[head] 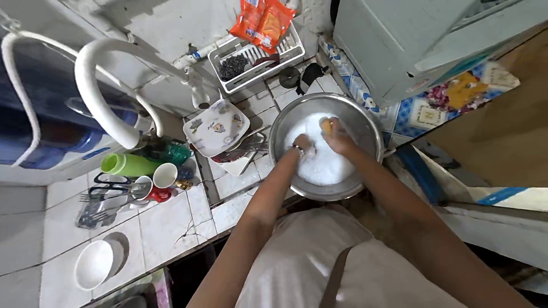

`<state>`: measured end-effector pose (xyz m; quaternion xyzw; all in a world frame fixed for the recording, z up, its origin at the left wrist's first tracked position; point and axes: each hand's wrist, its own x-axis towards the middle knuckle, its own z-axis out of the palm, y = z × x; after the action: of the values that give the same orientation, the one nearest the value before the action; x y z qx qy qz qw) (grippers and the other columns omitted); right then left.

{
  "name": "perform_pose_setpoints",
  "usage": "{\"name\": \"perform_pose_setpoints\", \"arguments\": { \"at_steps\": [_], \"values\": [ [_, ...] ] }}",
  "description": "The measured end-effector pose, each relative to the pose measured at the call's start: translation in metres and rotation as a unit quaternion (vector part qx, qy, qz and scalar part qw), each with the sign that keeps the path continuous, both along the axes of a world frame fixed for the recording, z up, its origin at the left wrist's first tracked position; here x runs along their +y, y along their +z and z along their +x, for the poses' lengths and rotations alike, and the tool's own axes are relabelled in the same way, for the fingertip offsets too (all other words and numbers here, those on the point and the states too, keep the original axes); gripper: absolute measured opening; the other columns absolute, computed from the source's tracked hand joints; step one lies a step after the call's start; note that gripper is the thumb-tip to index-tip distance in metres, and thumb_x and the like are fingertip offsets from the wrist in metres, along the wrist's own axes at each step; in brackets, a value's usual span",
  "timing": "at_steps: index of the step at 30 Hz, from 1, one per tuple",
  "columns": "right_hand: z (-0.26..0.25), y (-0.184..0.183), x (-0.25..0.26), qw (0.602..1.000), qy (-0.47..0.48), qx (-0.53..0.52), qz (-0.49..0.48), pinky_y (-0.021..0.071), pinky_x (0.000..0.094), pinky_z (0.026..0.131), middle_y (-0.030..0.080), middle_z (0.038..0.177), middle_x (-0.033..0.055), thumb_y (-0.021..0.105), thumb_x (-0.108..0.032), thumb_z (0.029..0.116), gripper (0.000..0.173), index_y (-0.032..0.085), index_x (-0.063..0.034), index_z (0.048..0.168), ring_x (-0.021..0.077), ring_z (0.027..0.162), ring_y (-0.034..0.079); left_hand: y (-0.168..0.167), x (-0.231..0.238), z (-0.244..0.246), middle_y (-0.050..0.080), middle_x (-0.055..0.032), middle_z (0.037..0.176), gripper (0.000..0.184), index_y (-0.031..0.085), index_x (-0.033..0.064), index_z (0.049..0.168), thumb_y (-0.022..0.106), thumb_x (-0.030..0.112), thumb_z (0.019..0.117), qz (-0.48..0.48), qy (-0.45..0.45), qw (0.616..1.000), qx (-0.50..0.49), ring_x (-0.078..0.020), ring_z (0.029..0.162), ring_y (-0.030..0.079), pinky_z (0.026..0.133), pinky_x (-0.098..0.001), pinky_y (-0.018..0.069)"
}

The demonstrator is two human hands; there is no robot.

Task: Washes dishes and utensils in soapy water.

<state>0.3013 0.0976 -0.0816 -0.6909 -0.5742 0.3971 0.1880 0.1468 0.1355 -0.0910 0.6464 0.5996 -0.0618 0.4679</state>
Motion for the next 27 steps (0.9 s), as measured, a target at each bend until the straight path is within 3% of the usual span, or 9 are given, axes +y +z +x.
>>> {"name": "perform_pose_setpoints", "arguments": {
  "at_steps": [2, 3, 5, 7, 10, 13, 19, 22, 27],
  "values": [
    [-0.013, -0.003, -0.008, 0.994, 0.068, -0.022, 0.082, 0.0462, 0.0600, 0.108, 0.049, 0.146, 0.0323, 0.067, -0.012, 0.0988, 0.058, 0.042, 0.0052, 0.148, 0.0475, 0.131, 0.054, 0.000, -0.003, -0.007, 0.066, -0.0246, 0.114, 0.031, 0.060, -0.0097, 0.125, 0.056, 0.013, 0.1044, -0.022, 0.065, 0.990, -0.120, -0.0298, 0.102, 0.064, 0.094, -0.0457, 0.0509],
    [-0.019, -0.006, -0.011, 0.989, 0.102, -0.029, 0.105, 0.0472, 0.0591, 0.107, 0.048, 0.145, 0.0333, 0.067, -0.007, 0.0974, 0.053, 0.046, 0.0065, 0.144, 0.0486, 0.130, 0.054, 0.004, -0.008, -0.013, 0.065, -0.0189, 0.105, 0.029, 0.058, -0.0061, 0.127, 0.055, 0.011, 0.1039, -0.039, 0.089, 0.983, -0.158, -0.0223, 0.088, 0.062, 0.082, -0.0390, 0.0532],
    [-0.028, -0.007, -0.018, 0.982, 0.122, -0.007, 0.142, 0.0500, 0.0578, 0.104, 0.052, 0.138, 0.0343, 0.066, 0.006, 0.0933, 0.043, 0.055, 0.0092, 0.135, 0.0491, 0.123, 0.058, 0.015, -0.024, -0.024, 0.053, -0.0030, 0.076, 0.018, 0.057, 0.0025, 0.117, 0.051, 0.016, 0.1063, -0.068, 0.136, 0.967, -0.207, -0.0075, 0.057, 0.048, 0.053, -0.0227, 0.0428],
    [-0.034, 0.002, -0.028, 0.976, 0.114, 0.007, 0.186, 0.0539, 0.0571, 0.097, 0.059, 0.125, 0.0323, 0.063, 0.014, 0.0899, 0.034, 0.063, 0.0091, 0.124, 0.0467, 0.111, 0.064, 0.031, -0.034, -0.033, 0.042, 0.0032, 0.058, 0.016, 0.051, 0.0040, 0.097, 0.043, 0.011, 0.1083, -0.118, 0.155, 0.950, -0.245, -0.0033, 0.042, 0.038, 0.041, -0.0166, 0.0347],
    [-0.031, 0.014, -0.036, 0.965, 0.111, -0.020, 0.239, 0.0565, 0.0570, 0.089, 0.063, 0.115, 0.0291, 0.062, 0.015, 0.0881, 0.027, 0.069, 0.0072, 0.113, 0.0446, 0.102, 0.067, 0.054, -0.048, -0.041, 0.037, 0.0049, 0.053, 0.030, 0.046, 0.0066, 0.086, 0.035, 0.016, 0.1117, -0.158, 0.126, 0.950, -0.236, -0.0029, 0.039, 0.035, 0.040, -0.0156, 0.0328],
    [-0.022, 0.026, -0.023, 0.964, 0.094, -0.077, 0.236, 0.0541, 0.0607, 0.092, 0.062, 0.119, 0.0308, 0.062, 0.015, 0.0873, 0.029, 0.068, 0.0081, 0.115, 0.0480, 0.110, 0.064, 0.065, -0.059, -0.045, 0.036, 0.0052, 0.052, 0.036, 0.046, 0.0080, 0.086, 0.033, 0.026, 0.1136, -0.163, 0.124, 0.946, -0.251, -0.0033, 0.037, 0.035, 0.039, -0.0161, 0.0327],
    [-0.057, 0.035, -0.036, 0.947, 0.083, 0.035, 0.307, 0.0575, 0.0548, 0.089, 0.069, 0.111, 0.0269, 0.065, 0.014, 0.0848, 0.023, 0.071, 0.0095, 0.107, 0.0410, 0.102, 0.070, 0.070, -0.057, -0.059, 0.038, 0.0062, 0.051, 0.033, 0.046, 0.0087, 0.082, 0.034, 0.016, 0.1120, -0.151, 0.139, 0.937, -0.283, -0.0011, 0.037, 0.034, 0.037, -0.0141, 0.0304],
    [-0.044, 0.040, -0.016, 0.964, 0.046, -0.005, 0.262, 0.0549, 0.0589, 0.090, 0.066, 0.116, 0.0292, 0.060, 0.011, 0.0889, 0.028, 0.069, 0.0091, 0.115, 0.0444, 0.105, 0.068, 0.073, -0.059, -0.060, 0.038, 0.0053, 0.055, 0.033, 0.047, 0.0078, 0.088, 0.033, 0.024, 0.1134, -0.138, 0.124, 0.946, -0.264, -0.0017, 0.038, 0.033, 0.038, -0.0145, 0.0305],
    [-0.070, 0.041, -0.031, 0.938, 0.088, 0.010, 0.336, 0.0588, 0.0548, 0.082, 0.069, 0.107, 0.0263, 0.067, 0.014, 0.0838, 0.024, 0.072, 0.0080, 0.106, 0.0414, 0.095, 0.070, 0.073, -0.054, -0.064, 0.039, 0.0062, 0.052, 0.034, 0.047, 0.0083, 0.081, 0.037, 0.017, 0.1117, -0.128, 0.133, 0.949, -0.255, -0.0008, 0.037, 0.032, 0.037, -0.0141, 0.0289]
  ]
}}
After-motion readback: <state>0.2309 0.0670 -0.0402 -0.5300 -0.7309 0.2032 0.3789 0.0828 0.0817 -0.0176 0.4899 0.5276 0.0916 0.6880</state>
